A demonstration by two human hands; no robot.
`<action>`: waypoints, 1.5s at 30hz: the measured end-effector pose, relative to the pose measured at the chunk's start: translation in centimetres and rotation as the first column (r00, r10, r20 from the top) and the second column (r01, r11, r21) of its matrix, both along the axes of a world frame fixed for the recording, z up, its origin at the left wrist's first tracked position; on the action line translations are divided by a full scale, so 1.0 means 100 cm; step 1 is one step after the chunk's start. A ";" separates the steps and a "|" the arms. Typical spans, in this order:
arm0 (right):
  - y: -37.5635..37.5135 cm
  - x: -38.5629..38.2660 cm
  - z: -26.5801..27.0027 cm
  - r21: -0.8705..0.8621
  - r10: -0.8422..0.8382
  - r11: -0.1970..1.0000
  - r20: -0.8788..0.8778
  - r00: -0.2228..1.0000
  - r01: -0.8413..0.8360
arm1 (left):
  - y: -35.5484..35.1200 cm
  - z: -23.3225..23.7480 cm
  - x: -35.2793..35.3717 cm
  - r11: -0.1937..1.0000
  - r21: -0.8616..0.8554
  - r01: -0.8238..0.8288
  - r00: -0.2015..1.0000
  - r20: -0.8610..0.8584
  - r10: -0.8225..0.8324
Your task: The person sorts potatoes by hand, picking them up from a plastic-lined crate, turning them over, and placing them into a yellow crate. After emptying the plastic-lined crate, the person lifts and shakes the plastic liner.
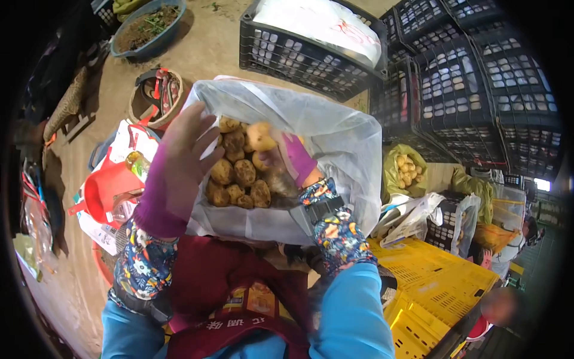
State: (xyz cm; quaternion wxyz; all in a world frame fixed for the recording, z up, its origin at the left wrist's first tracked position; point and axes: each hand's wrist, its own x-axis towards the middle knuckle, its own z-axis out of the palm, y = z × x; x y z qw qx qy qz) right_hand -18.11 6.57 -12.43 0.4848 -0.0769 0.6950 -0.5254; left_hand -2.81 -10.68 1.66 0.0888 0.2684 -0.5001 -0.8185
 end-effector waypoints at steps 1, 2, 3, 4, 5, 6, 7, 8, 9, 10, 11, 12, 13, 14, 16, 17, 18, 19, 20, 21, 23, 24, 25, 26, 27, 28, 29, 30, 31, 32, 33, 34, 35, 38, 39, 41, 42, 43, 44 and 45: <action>-0.007 0.004 0.035 -0.008 0.075 0.997 -0.097 0.992 -0.076 | 0.004 0.002 -0.003 0.999 0.040 0.018 0.998 0.060 -0.020; -0.011 0.016 0.066 -0.159 0.093 0.974 -0.363 0.927 -0.160 | 0.008 0.004 -0.006 0.996 0.082 0.032 0.992 0.119 -0.042; -0.016 0.022 0.074 -0.166 0.071 0.970 -0.497 0.865 -0.176 | 0.010 0.004 -0.006 0.995 0.079 0.067 0.996 0.058 -0.071; -0.023 0.027 0.079 -0.169 0.050 0.966 -0.620 0.783 -0.195 | 0.012 -0.002 -0.005 0.992 0.075 0.097 0.995 -0.003 -0.097; -0.025 0.018 0.066 -0.134 0.052 0.972 -0.675 0.736 -0.191 | 0.013 -0.010 -0.005 0.990 0.068 0.123 0.991 -0.063 -0.118; -0.027 0.010 0.053 -0.098 0.055 0.978 -0.726 0.686 -0.182 | 0.010 -0.016 -0.007 0.989 0.078 0.124 0.991 -0.068 -0.119; -0.028 0.002 0.040 -0.063 0.059 0.984 -0.772 0.633 -0.168 | 0.008 -0.022 -0.008 0.988 0.089 0.126 0.990 -0.072 -0.120; -0.031 0.004 0.061 -0.134 -0.034 0.991 -0.267 0.963 -0.002 | 0.004 -0.021 -0.008 0.961 0.241 0.135 0.991 -0.035 -0.130; -0.031 -0.011 0.003 0.009 0.108 0.993 -0.452 0.885 -0.116 | -0.002 -0.023 -0.006 0.986 0.122 0.114 0.993 -0.046 -0.109; -0.036 -0.022 -0.039 0.170 0.252 0.968 -0.602 0.757 -0.187 | -0.008 -0.023 -0.004 0.996 0.001 0.086 0.995 -0.053 -0.086; -0.037 -0.027 -0.081 0.371 0.413 0.905 -0.640 0.648 -0.210 | 0.001 -0.038 -0.002 0.923 -0.383 0.035 0.994 -0.083 -0.072; -0.041 -0.025 -0.100 0.499 0.524 0.840 -0.649 0.552 -0.212 | -0.002 -0.031 -0.003 0.902 -0.431 0.015 0.998 -0.044 -0.038; -0.048 -0.020 -0.113 0.588 0.600 0.784 -0.635 0.486 -0.200 | -0.008 -0.011 -0.006 0.879 -0.477 -0.001 1.000 -0.004 -0.001; -0.049 -0.016 -0.129 0.647 0.652 0.739 -0.617 0.440 -0.187 | 0.001 0.015 -0.006 0.984 -0.176 -0.025 0.997 0.065 0.037; -0.044 -0.011 -0.145 0.696 0.692 0.700 -0.604 0.395 -0.160 | 0.010 0.010 -0.010 0.992 0.127 -0.025 0.998 -0.046 0.031; -0.042 -0.008 -0.150 0.700 0.692 0.697 -0.602 0.398 -0.153 | 0.004 0.007 -0.009 0.994 0.110 0.014 0.979 -0.205 0.009; -0.036 -0.008 -0.156 0.684 0.676 0.713 -0.611 0.411 -0.155 | 0.007 0.008 -0.011 0.996 0.084 0.031 0.993 -0.114 -0.021; -0.030 -0.009 -0.154 0.655 0.650 0.738 -0.623 0.435 -0.163 | 0.009 0.013 -0.012 0.996 0.087 0.025 0.997 -0.074 -0.018; -0.021 -0.011 -0.154 0.621 0.617 0.766 -0.634 0.467 -0.168 | 0.011 0.017 -0.013 0.996 0.092 0.019 0.999 -0.035 -0.016; -0.013 -0.012 -0.150 0.553 0.560 0.812 -0.644 0.521 -0.188 | 0.016 0.005 -0.013 0.993 0.115 -0.008 0.999 -0.040 0.012; 0.002 -0.014 -0.130 0.323 0.361 0.926 -0.601 0.713 -0.197 | 0.030 -0.009 -0.012 0.987 0.157 -0.038 0.996 -0.077 0.050; 0.005 -0.011 -0.108 0.181 0.234 0.970 -0.518 0.823 -0.162 | 0.037 -0.011 -0.011 0.984 0.171 -0.040 0.993 -0.102 0.058; 0.013 -0.007 -0.084 0.004 0.080 0.996 -0.355 0.932 -0.084 | 0.042 -0.015 -0.010 0.982 0.185 -0.040 0.990 -0.126 0.064; 0.019 0.001 -0.054 -0.160 -0.060 0.987 -0.159 0.985 0.034 | 0.044 -0.028 -0.011 0.996 0.080 0.047 0.986 -0.165 -0.034; 0.024 0.011 -0.020 -0.286 -0.154 0.947 -0.003 0.988 0.147 | 0.044 -0.047 -0.015 0.991 -0.029 0.132 0.972 -0.193 -0.135; 0.028 0.022 0.009 -0.382 -0.195 0.900 0.075 0.978 0.209 | 0.045 -0.064 -0.016 0.967 -0.138 0.214 0.947 -0.213 -0.240; 0.031 0.028 0.031 -0.440 -0.210 0.874 0.040 0.977 0.206 | 0.056 -0.075 -0.017 0.950 -0.263 0.168 0.941 -0.246 -0.234; 0.035 0.034 0.050 -0.492 -0.230 0.849 -0.012 0.973 0.194 | 0.074 -0.086 -0.018 0.918 -0.380 0.113 0.931 -0.283 -0.231; 0.042 0.030 0.050 -0.423 -0.214 0.904 -0.314 0.925 0.065 | 0.091 -0.102 -0.022 0.873 -0.485 0.051 0.918 -0.320 -0.232; 0.048 0.027 0.043 -0.305 -0.164 0.952 -0.582 0.796 -0.026 | 0.101 -0.115 -0.026 0.895 -0.438 0.090 0.912 -0.325 -0.250; 0.064 0.030 0.045 -0.148 -0.079 0.987 -0.791 0.607 -0.064 | 0.109 -0.127 -0.031 0.912 -0.389 0.128 0.906 -0.328 -0.267; 0.058 0.060 0.092 -0.207 -0.177 0.977 -0.672 0.719 0.047 | 0.103 -0.111 -0.023 0.918 -0.347 0.190 0.872 -0.370 -0.320; 0.064 0.064 0.105 -0.091 -0.091 0.995 -0.616 0.782 0.044 | 0.100 -0.094 -0.016 0.915 -0.293 0.275 0.829 -0.410 -0.381; 0.087 0.081 0.116 -0.164 -0.134 0.985 -0.560 0.818 0.049 | 0.098 -0.088 -0.016 0.812 -0.477 0.337 0.765 -0.365 -0.531; 0.086 0.081 0.103 -0.194 -0.255 0.966 -0.606 0.753 0.170 | 0.098 -0.074 -0.010 0.812 -0.431 0.393 0.748 -0.364 -0.555; 0.084 0.089 0.103 -0.122 -0.350 0.926 -0.631 0.692 0.356 | 0.099 -0.083 -0.011 0.713 -0.625 0.317 0.811 -0.211 -0.545; 0.085 0.079 0.088 -0.189 -0.376 0.922 -0.652 0.659 0.339 | 0.099 -0.060 -0.007 0.804 -0.379 0.457 0.766 -0.291 -0.573; 0.088 0.075 0.070 -0.259 -0.392 0.919 -0.673 0.627 0.297 | 0.099 -0.038 -0.003 0.814 -0.095 0.573 0.751 -0.337 -0.568; 0.089 0.081 0.073 -0.283 -0.428 0.903 -0.659 0.619 0.323 | 0.098 -0.021 0.000 0.801 -0.152 0.579 0.755 -0.271 -0.597; 0.087 0.083 0.079 -0.311 -0.457 0.889 -0.645 0.613 0.337 | 0.096 -0.009 0.001 0.790 -0.214 0.575 0.764 -0.206 -0.612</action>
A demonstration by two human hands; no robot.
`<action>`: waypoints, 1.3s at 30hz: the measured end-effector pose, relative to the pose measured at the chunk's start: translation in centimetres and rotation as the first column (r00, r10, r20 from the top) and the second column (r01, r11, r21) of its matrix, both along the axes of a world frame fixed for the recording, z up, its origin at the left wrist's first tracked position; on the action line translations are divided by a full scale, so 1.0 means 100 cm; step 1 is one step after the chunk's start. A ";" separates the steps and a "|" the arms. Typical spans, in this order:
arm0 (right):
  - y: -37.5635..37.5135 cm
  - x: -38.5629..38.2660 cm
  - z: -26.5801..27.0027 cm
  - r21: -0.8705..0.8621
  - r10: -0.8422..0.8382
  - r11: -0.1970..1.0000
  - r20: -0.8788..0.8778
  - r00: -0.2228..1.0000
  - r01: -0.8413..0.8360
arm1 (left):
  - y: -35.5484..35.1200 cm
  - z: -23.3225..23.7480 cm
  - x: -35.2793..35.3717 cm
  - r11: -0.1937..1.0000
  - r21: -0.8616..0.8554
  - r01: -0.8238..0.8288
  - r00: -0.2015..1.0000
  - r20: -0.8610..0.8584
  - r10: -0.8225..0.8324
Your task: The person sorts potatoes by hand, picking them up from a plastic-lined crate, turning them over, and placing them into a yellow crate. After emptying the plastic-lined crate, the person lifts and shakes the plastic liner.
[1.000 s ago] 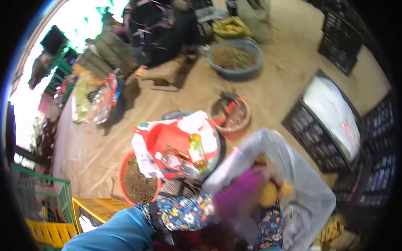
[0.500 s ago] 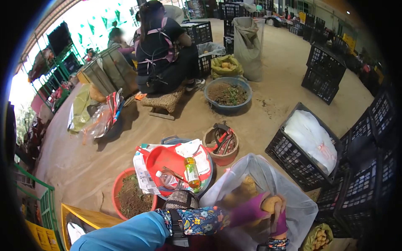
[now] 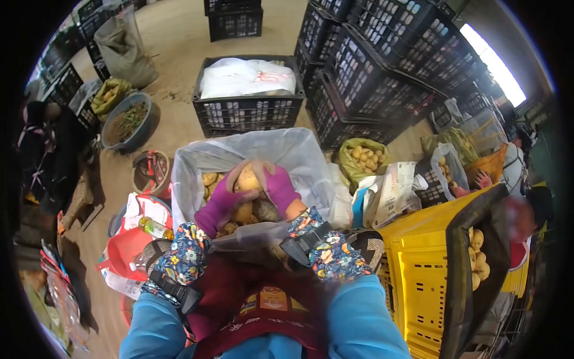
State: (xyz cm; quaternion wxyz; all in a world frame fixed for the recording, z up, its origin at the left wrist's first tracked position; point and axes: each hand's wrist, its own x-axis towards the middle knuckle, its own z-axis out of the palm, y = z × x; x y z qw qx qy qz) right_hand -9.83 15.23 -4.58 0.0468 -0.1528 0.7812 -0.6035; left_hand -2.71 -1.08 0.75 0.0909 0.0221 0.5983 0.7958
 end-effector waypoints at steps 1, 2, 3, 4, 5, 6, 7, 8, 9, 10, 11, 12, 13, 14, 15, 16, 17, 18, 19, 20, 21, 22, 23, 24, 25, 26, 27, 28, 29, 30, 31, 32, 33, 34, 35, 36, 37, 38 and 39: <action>-0.002 0.002 0.007 -0.034 -0.006 0.999 0.001 1.000 0.006 | -0.002 0.008 0.001 1.000 -0.001 0.018 1.000 -0.006 -0.018; -0.006 0.006 0.022 -0.017 -0.037 0.999 0.046 0.998 0.038 | -0.004 0.015 0.001 1.000 -0.003 0.030 0.999 -0.011 -0.030; -0.009 0.011 0.037 0.000 -0.066 0.998 0.093 0.993 0.066 | -0.006 0.017 0.001 0.999 -0.005 0.039 0.999 -0.014 -0.039; -0.010 0.014 0.046 0.018 -0.092 0.996 0.139 0.986 0.090 | -0.007 0.017 0.001 0.997 0.052 0.049 0.999 -0.009 -0.049; -0.004 0.002 0.022 0.182 -0.086 0.975 -0.208 0.974 0.124 | -0.008 0.016 0.002 0.992 0.110 0.059 0.998 -0.001 -0.059; 0.002 -0.005 -0.002 -0.031 -0.119 0.992 -0.018 0.993 0.118 | -0.009 0.015 0.003 0.984 0.167 0.064 0.998 0.008 -0.066; -0.002 -0.004 0.001 -0.242 -0.106 0.959 0.175 0.979 0.147 | -0.011 0.010 0.002 0.997 0.053 0.054 0.996 -0.079 -0.050; -0.006 -0.005 0.004 -0.433 -0.049 0.877 0.356 0.933 0.211 | -0.014 0.002 -0.002 0.997 -0.064 0.034 0.985 -0.167 -0.044; -0.008 -0.007 0.007 -0.439 0.005 0.882 0.374 0.927 0.172 | -0.017 -0.002 -0.006 0.984 -0.178 0.003 0.966 -0.254 -0.048; -0.009 -0.004 0.017 -0.444 0.059 0.886 0.397 0.916 0.135 | -0.019 0.000 -0.006 0.982 -0.188 0.006 0.969 -0.241 -0.052; -0.009 -0.001 0.027 -0.448 0.112 0.889 0.418 0.901 0.097 | -0.021 0.003 -0.005 0.980 -0.197 0.010 0.972 -0.229 -0.056; -0.009 0.001 0.038 -0.331 0.041 0.939 0.374 0.926 0.092 | -0.021 0.005 -0.005 0.978 -0.209 0.015 0.974 -0.216 -0.061; -0.010 0.004 0.048 -0.208 -0.026 0.973 0.320 0.947 0.097 | -0.019 -0.007 -0.006 0.967 -0.255 -0.023 0.980 -0.196 -0.029; -0.011 0.004 0.053 -0.084 -0.085 0.990 0.254 0.964 0.109 | -0.017 -0.023 -0.008 0.952 -0.302 -0.059 0.984 -0.180 0.004; -0.009 0.000 0.050 -0.056 -0.103 0.992 0.163 0.981 0.114 | -0.017 -0.037 -0.010 0.932 -0.349 -0.097 0.985 -0.168 0.040; -0.005 -0.004 0.044 -0.027 -0.118 0.992 0.072 0.990 0.120 | -0.014 -0.030 -0.007 0.962 -0.260 -0.085 0.989 -0.139 0.050; -0.003 -0.006 0.037 0.002 -0.129 0.992 -0.019 0.991 0.129 | -0.009 -0.017 -0.003 0.983 -0.169 -0.075 0.992 -0.109 0.057; -0.003 -0.009 0.031 -0.002 -0.148 0.989 -0.021 0.989 0.148 | -0.007 -0.010 -0.001 0.995 -0.078 -0.064 0.995 -0.080 0.058; -0.004 -0.012 0.025 -0.007 -0.169 0.986 -0.023 0.985 0.169 | -0.009 -0.016 -0.003 0.965 -0.231 -0.127 0.971 -0.226 0.074; -0.006 -0.014 0.023 -0.011 -0.191 0.982 -0.027 0.981 0.191 | -0.013 -0.026 -0.009 0.908 -0.364 -0.206 0.927 -0.369 0.063; -0.009 -0.012 0.021 -0.013 -0.146 0.989 -0.091 0.985 0.146 | -0.015 -0.032 -0.013 0.830 -0.471 -0.301 0.864 -0.502 0.029; -0.015 -0.004 0.020 -0.008 -0.102 0.995 -0.149 0.984 0.102 | -0.014 -0.035 -0.013 0.829 -0.474 -0.299 0.871 -0.490 0.034; -0.016 0.005 0.024 -0.003 -0.059 0.998 -0.206 0.977 0.060 | -0.013 -0.037 -0.012 0.827 -0.479 -0.295 0.878 -0.478 0.036; -0.013 0.008 0.032 0.039 -0.063 0.997 -0.212 0.975 0.073 | -0.011 -0.038 -0.012 0.823 -0.485 -0.295 0.882 -0.470 0.039; -0.012 0.012 0.049 0.079 -0.063 0.993 -0.220 0.974 0.083 | -0.010 -0.026 -0.010 0.909 -0.381 -0.168 0.950 -0.308 0.047; -0.010 0.014 0.056 0.118 -0.062 0.989 -0.225 0.972 0.091 | -0.009 -0.007 -0.003 0.967 -0.246 -0.058 0.990 -0.136 0.024; -0.008 0.013 0.055 0.057 -0.069 0.995 -0.182 0.981 0.081 | -0.009 0.004 0.001 0.996 -0.088 0.031 0.999 0.038 -0.028; -0.006 0.012 0.052 -0.002 -0.073 0.997 -0.138 0.988 0.073 | -0.009 0.002 0.003 0.996 -0.085 0.024 1.000 0.019 -0.022; -0.003 0.009 0.049 -0.061 -0.074 0.996 -0.095 0.993 0.068 | -0.009 0.001 0.004 0.997 -0.082 0.015 1.000 0.000 -0.015; 0.004 0.000 0.036 -0.075 -0.031 0.997 -0.062 0.998 0.026 | -0.009 -0.001 0.004 0.997 -0.078 0.008 1.000 -0.022 -0.010; 0.008 -0.010 0.031 -0.089 0.011 0.996 -0.029 1.000 -0.014 | -0.009 -0.003 0.002 0.975 -0.218 -0.038 0.992 -0.123 0.011; 0.010 -0.012 0.025 -0.066 0.039 0.997 -0.016 0.999 -0.040 | -0.010 -0.005 -0.001 0.933 -0.348 -0.096 0.974 -0.226 0.016; 0.013 -0.014 0.019 -0.043 0.067 0.997 -0.002 0.998 -0.067 | -0.011 -0.008 -0.006 0.870 -0.464 -0.168 0.944 -0.330 0.007; 0.006 0.000 0.039 0.020 0.083 0.996 -0.003 0.997 -0.083 | -0.014 -0.013 -0.009 0.883 -0.441 -0.162 0.945 -0.328 0.009; 0.006 0.005 0.041 0.053 0.105 0.993 -0.029 0.994 -0.103 | -0.016 -0.022 -0.010 0.896 -0.418 -0.152 0.947 -0.320 0.012; 0.006 0.010 0.043 0.086 0.127 0.989 -0.056 0.990 -0.122 | -0.015 -0.027 -0.009 0.908 -0.395 -0.139 0.950 -0.311 0.011; 0.006 0.008 0.040 0.088 0.156 0.985 -0.120 0.980 -0.146 | -0.014 -0.022 -0.008 0.916 -0.386 -0.112 0.962 -0.272 0.003; 0.006 0.005 0.039 0.092 0.186 0.981 -0.188 0.964 -0.172 | -0.015 -0.012 -0.006 0.922 -0.378 -0.089 0.972 -0.236 -0.003; 0.007 0.006 0.040 0.115 0.169 0.982 -0.196 0.966 -0.149 | -0.016 -0.006 -0.005 0.928 -0.367 -0.065 0.980 -0.198 -0.009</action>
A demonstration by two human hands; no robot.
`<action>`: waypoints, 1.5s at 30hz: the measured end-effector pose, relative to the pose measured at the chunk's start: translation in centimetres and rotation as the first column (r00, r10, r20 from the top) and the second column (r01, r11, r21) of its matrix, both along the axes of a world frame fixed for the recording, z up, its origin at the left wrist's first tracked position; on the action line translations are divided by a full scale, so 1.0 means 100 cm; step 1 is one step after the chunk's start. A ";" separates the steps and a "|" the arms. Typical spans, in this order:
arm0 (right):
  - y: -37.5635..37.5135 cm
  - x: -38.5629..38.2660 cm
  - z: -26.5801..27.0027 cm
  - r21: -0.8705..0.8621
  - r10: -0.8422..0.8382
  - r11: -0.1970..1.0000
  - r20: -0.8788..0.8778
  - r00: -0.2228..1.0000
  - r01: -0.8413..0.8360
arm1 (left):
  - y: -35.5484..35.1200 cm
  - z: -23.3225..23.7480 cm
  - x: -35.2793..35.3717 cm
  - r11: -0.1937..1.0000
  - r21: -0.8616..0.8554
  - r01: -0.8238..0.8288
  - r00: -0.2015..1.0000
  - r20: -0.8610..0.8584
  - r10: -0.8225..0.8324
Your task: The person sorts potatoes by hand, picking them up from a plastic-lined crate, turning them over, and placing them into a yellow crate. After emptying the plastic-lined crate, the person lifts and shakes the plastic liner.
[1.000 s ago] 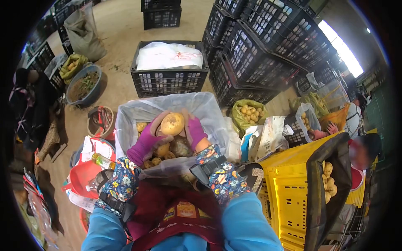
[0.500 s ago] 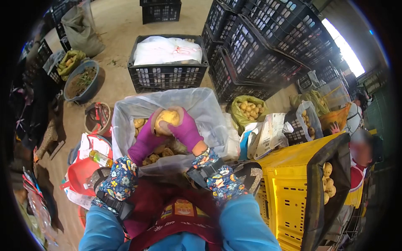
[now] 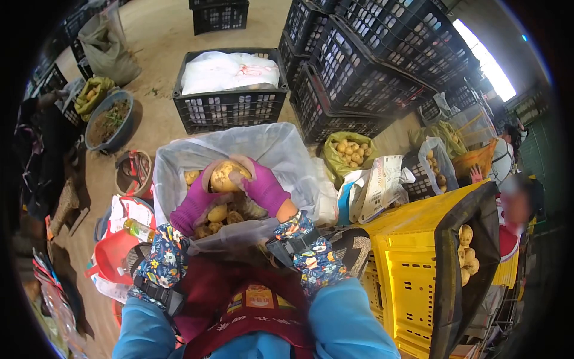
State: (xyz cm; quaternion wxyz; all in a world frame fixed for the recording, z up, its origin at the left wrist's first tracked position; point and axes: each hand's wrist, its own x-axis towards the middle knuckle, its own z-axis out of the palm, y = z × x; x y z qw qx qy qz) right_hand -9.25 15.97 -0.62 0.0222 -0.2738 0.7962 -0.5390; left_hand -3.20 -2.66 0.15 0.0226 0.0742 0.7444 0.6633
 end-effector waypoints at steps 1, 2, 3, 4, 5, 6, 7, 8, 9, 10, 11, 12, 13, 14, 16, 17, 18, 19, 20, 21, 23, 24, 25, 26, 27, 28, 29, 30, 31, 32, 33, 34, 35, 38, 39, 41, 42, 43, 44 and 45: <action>-0.001 0.003 0.009 0.022 -0.021 1.000 -0.012 1.000 0.022 | 0.000 -0.002 -0.001 1.000 -0.025 -0.009 1.000 -0.022 0.008; -0.001 0.006 0.014 0.044 -0.044 0.998 -0.022 0.999 0.045 | -0.001 -0.006 -0.001 0.999 -0.050 -0.016 0.999 -0.042 0.014; 0.003 0.002 0.011 0.102 -0.053 0.993 -0.049 0.997 0.058 | -0.001 -0.008 -0.002 0.997 -0.074 -0.023 0.998 -0.062 0.018; 0.008 -0.007 0.005 0.158 -0.061 0.985 -0.079 0.995 0.073 | 0.000 -0.009 -0.002 0.989 -0.147 -0.023 0.989 -0.148 0.000; 0.012 -0.013 0.000 0.214 -0.067 0.973 -0.109 0.992 0.089 | 0.001 -0.008 -0.002 0.975 -0.219 -0.028 0.972 -0.233 -0.024; 0.013 -0.012 -0.006 0.040 -0.115 0.993 0.138 0.984 0.111 | 0.001 -0.008 -0.003 0.957 -0.289 -0.039 0.948 -0.313 -0.055; 0.010 -0.011 -0.008 -0.130 -0.111 0.977 0.375 0.920 0.171 | 0.000 -0.008 -0.004 0.959 -0.282 -0.030 0.954 -0.296 -0.057; 0.009 -0.010 -0.008 -0.273 -0.053 0.926 0.588 0.807 0.260 | 0.000 -0.008 -0.004 0.962 -0.272 -0.025 0.959 -0.277 -0.053; 0.012 -0.008 -0.007 -0.205 -0.055 0.958 0.550 0.834 0.198 | 0.000 -0.008 -0.003 0.965 -0.260 -0.021 0.966 -0.254 -0.048; 0.013 -0.004 0.004 -0.135 -0.050 0.981 0.510 0.859 0.137 | 0.000 -0.009 -0.003 0.959 -0.283 -0.025 0.967 -0.249 -0.048; 0.014 -0.004 0.000 -0.092 -0.060 0.989 0.452 0.890 0.113 | -0.001 -0.009 -0.004 0.952 -0.305 -0.030 0.969 -0.244 -0.048; 0.015 -0.004 -0.005 -0.047 -0.069 0.994 0.390 0.918 0.095 | 0.000 -0.009 -0.003 0.945 -0.326 -0.032 0.971 -0.235 -0.048; 0.015 -0.008 -0.030 -0.036 -0.099 0.993 0.308 0.946 0.116 | 0.000 -0.010 -0.002 0.948 -0.316 -0.028 0.971 -0.234 -0.050; 0.013 -0.009 -0.036 -0.029 -0.129 0.990 0.218 0.967 0.139 | 0.000 -0.010 -0.002 0.951 -0.307 -0.024 0.970 -0.237 -0.052; 0.015 -0.010 -0.028 0.010 -0.173 0.984 0.346 0.922 0.180 | 0.000 -0.007 -0.003 0.944 -0.328 -0.024 0.961 -0.269 -0.069; 0.015 -0.008 -0.017 0.031 -0.195 0.979 0.408 0.892 0.200 | 0.000 -0.005 -0.002 0.934 -0.356 -0.028 0.952 -0.294 -0.084; 0.014 -0.005 -0.009 -0.028 -0.170 0.979 0.451 0.876 0.204 | 0.000 -0.003 -0.004 0.923 -0.384 -0.034 0.941 -0.323 -0.100; 0.015 -0.001 -0.001 -0.081 -0.140 0.975 0.491 0.860 0.205 | 0.000 -0.002 -0.006 0.932 -0.361 -0.037 0.941 -0.326 -0.088; 0.016 0.004 0.008 -0.130 -0.105 0.970 0.531 0.841 0.203 | 0.000 -0.002 -0.005 0.942 -0.334 -0.043 0.944 -0.323 -0.071; 0.015 0.010 0.018 -0.231 -0.006 0.953 0.632 0.775 0.195 | -0.001 -0.001 -0.005 0.949 -0.312 -0.048 0.946 -0.320 -0.057; 0.012 0.017 0.033 -0.425 0.217 0.878 0.763 0.608 0.220 | -0.003 0.004 -0.007 0.959 -0.284 -0.024 0.966 -0.254 -0.051; 0.013 0.016 0.026 -0.400 0.163 0.897 0.693 0.703 0.186 | -0.002 0.005 -0.007 0.963 -0.268 -0.010 0.975 -0.217 -0.050; 0.015 0.014 0.011 -0.368 0.110 0.917 0.609 0.785 0.157 | -0.001 0.003 -0.007 0.962 -0.272 -0.011 0.974 -0.223 -0.052; 0.015 0.011 0.003 -0.332 0.061 0.934 0.511 0.857 0.132 | -0.001 0.000 -0.006 0.960 -0.278 -0.012 0.972 -0.230 -0.054; 0.015 0.007 -0.003 -0.283 0.022 0.951 0.461 0.887 0.123 | -0.002 -0.001 -0.007 0.958 -0.285 -0.015 0.969 -0.240 -0.056; 0.016 0.005 -0.006 -0.232 -0.015 0.965 0.411 0.912 0.120 | -0.002 -0.001 -0.006 0.961 -0.277 -0.016 0.971 -0.233 -0.051; 0.016 0.001 -0.010 -0.181 -0.047 0.976 0.355 0.934 0.118 | -0.002 0.000 -0.006 0.963 -0.269 -0.020 0.972 -0.229 -0.044; 0.016 -0.006 -0.019 -0.140 -0.089 0.980 0.334 0.939 0.143 | -0.002 0.002 -0.007 0.965 -0.260 -0.024 0.973 -0.227 -0.036; 0.013 -0.013 -0.026 -0.098 -0.129 0.981 0.313 0.941 0.167 | -0.001 0.003 -0.006 0.932 -0.360 -0.037 0.958 -0.278 -0.070; 0.013 -0.016 -0.033 -0.059 -0.168 0.980 0.290 0.942 0.192 | -0.001 0.004 -0.004 0.888 -0.456 -0.055 0.939 -0.326 -0.109; 0.014 -0.017 -0.040 -0.125 -0.116 0.974 0.431 0.895 0.187 | -0.002 0.005 -0.002 0.833 -0.548 -0.078 0.917 -0.367 -0.155; 0.014 -0.015 -0.038 -0.193 -0.054 0.962 0.559 0.827 0.193 | -0.004 0.007 -0.001 0.829 -0.558 -0.043 0.926 -0.334 -0.177; 0.015 -0.014 -0.034 -0.256 0.019 0.945 0.670 0.743 0.206 | -0.005 0.009 0.001 0.826 -0.564 -0.009 0.933 -0.301 -0.195; 0.016 -0.011 0.002 -0.132 -0.138 0.926 0.753 0.644 0.353 | -0.001 0.006 0.001 0.878 -0.477 0.026 0.957 -0.241 -0.160; 0.015 -0.010 0.005 -0.177 -0.124 0.902 0.768 0.628 0.394 | 0.000 0.003 0.000 0.901 -0.433 0.029 0.964 -0.227 -0.140; 0.016 -0.009 0.008 -0.262 -0.095 0.841 0.791 0.604 0.474 | -0.002 -0.005 -0.004 0.952 -0.305 0.019 0.974 -0.208 -0.087; 0.015 -0.005 0.007 -0.335 0.058 0.890 0.757 0.651 0.310 | -0.004 -0.007 -0.007 0.971 -0.237 0.017 0.978 -0.200 -0.066; 0.014 0.004 0.004 -0.394 0.200 0.907 0.711 0.674 0.146 | -0.006 -0.008 -0.010 0.982 -0.185 0.035 0.986 -0.151 -0.063; 0.018 0.014 0.000 -0.434 0.322 0.901 0.659 0.680 -0.005 | -0.008 -0.009 -0.009 0.989 -0.127 0.070 0.991 -0.103 -0.083; 0.017 0.020 -0.007 -0.464 0.332 0.886 0.651 0.682 0.012 | -0.006 -0.011 -0.009 0.991 -0.065 0.121 0.991 -0.057 -0.124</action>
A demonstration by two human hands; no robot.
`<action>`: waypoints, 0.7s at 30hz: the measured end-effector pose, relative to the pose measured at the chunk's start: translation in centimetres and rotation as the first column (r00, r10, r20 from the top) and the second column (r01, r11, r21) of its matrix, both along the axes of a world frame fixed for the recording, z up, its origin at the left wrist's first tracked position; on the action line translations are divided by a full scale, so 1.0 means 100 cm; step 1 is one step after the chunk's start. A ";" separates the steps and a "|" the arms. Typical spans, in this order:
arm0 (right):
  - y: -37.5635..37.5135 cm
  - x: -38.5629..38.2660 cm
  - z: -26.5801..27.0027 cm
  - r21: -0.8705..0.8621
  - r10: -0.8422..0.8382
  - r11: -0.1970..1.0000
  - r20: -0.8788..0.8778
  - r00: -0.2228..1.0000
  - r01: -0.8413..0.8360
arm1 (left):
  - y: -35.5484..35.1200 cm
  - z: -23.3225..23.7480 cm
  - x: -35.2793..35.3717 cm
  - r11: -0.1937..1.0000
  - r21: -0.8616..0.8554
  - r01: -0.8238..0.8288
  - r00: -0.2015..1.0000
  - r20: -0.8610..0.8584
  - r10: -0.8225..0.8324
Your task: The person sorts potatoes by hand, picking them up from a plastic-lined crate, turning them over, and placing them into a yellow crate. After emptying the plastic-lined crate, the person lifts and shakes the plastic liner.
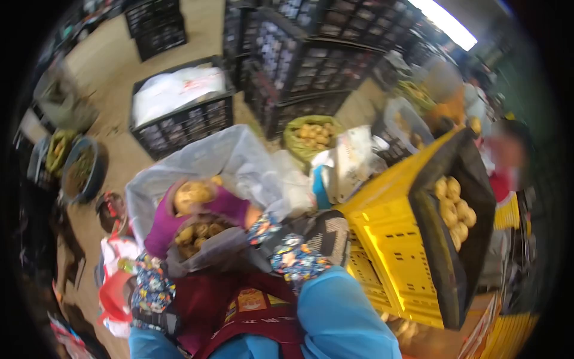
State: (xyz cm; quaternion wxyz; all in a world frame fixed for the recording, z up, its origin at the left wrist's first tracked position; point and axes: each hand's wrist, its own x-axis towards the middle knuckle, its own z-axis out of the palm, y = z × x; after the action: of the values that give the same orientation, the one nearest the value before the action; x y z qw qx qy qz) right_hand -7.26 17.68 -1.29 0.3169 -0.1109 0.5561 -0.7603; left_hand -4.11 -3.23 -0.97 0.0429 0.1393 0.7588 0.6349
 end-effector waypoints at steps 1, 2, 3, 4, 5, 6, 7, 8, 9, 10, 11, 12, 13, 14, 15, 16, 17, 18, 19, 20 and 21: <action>-0.003 0.000 -0.010 -0.029 -0.026 0.999 -0.002 1.000 0.026 | 0.003 -0.002 0.004 0.990 0.132 -0.043 0.996 0.080 0.033; -0.003 -0.007 -0.019 -0.113 -0.020 0.993 0.219 0.976 0.046 | 0.003 -0.001 0.008 0.963 0.253 -0.088 0.985 0.168 0.046; -0.003 -0.007 -0.032 -0.447 0.121 0.891 0.410 0.904 0.083 | -0.003 0.013 0.007 0.979 -0.187 -0.079 0.989 -0.137 0.054; -0.003 -0.007 -0.044 -0.680 0.334 0.712 0.549 0.766 0.177 | -0.009 0.000 0.003 0.979 -0.169 -0.113 0.987 -0.135 0.091; -0.006 -0.003 -0.047 -0.699 0.312 0.703 0.468 0.827 0.130 | -0.015 -0.013 0.000 0.978 -0.151 -0.147 0.983 -0.133 0.128; -0.009 0.006 -0.045 -0.528 0.101 0.848 0.247 0.964 0.047 | -0.021 -0.026 -0.003 0.975 -0.133 -0.181 0.978 -0.130 0.164; -0.011 0.015 -0.037 -0.234 -0.082 0.971 -0.101 0.991 0.056 | -0.015 -0.031 -0.002 0.975 -0.106 -0.197 0.975 -0.126 0.183; -0.016 0.021 -0.038 -0.021 -0.157 0.987 -0.350 0.924 0.160 | -0.001 -0.032 -0.002 0.978 -0.068 -0.198 0.973 -0.131 0.188; -0.042 0.016 -0.093 -0.356 -0.159 0.927 -0.095 0.983 0.116 | 0.010 -0.030 0.000 0.983 -0.019 -0.185 0.974 -0.134 0.180; -0.031 0.018 -0.072 -0.419 -0.220 0.894 -0.104 0.970 0.158 | 0.016 -0.026 0.001 0.987 0.026 -0.162 0.976 -0.147 0.164; -0.019 0.021 -0.046 -0.482 -0.279 0.854 -0.112 0.954 0.194 | 0.017 -0.018 0.001 0.988 0.043 -0.146 0.974 -0.171 0.151; -0.007 0.024 -0.019 -0.542 -0.336 0.810 -0.119 0.934 0.223 | 0.016 -0.007 0.002 0.989 0.054 -0.140 0.969 -0.197 0.147; 0.010 0.020 0.006 -0.890 0.126 0.432 0.224 0.966 0.149 | 0.011 0.014 0.006 0.984 -0.067 -0.163 0.959 -0.247 0.142; 0.026 0.018 0.037 -0.898 -0.008 0.375 0.244 0.970 0.229 | 0.007 0.012 0.005 0.980 0.038 -0.195 0.966 -0.164 0.199; 0.048 0.015 0.063 -0.901 -0.142 0.308 0.273 0.952 0.304 | -0.003 0.007 0.003 0.962 0.140 -0.235 0.967 -0.070 0.246; 0.085 0.009 0.086 -0.952 0.090 0.012 0.306 0.948 0.306 | -0.010 0.003 0.001 0.930 0.239 -0.281 0.959 0.029 0.283; 0.110 0.019 0.126 -0.988 0.049 -0.074 0.133 0.990 0.137 | -0.013 -0.002 0.001 0.930 0.242 -0.277 0.960 0.043 0.275; 0.136 0.029 0.167 -0.987 -0.009 -0.155 -0.048 0.999 -0.048 | -0.016 -0.008 0.001 0.930 0.246 -0.274 0.962 0.056 0.269; 0.161 0.039 0.207 -0.949 -0.077 -0.219 -0.215 0.974 -0.227 | -0.018 -0.013 0.001 0.929 0.249 -0.273 0.962 0.067 0.264; 0.179 0.040 0.226 -0.926 -0.304 -0.164 -0.279 0.911 -0.339 | -0.018 -0.015 0.002 0.929 0.251 -0.273 0.962 0.078 0.262; 0.200 0.039 0.229 -0.932 -0.422 -0.106 -0.274 0.864 -0.347 | -0.014 -0.011 0.006 0.947 0.193 -0.255 0.967 0.044 0.251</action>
State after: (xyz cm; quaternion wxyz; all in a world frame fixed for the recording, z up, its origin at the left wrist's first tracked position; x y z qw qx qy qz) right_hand -3.40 37.71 21.57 -0.0538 -0.4838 -0.1368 -0.8627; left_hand -3.47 -4.60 -2.02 -0.0459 0.0384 0.7031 0.7085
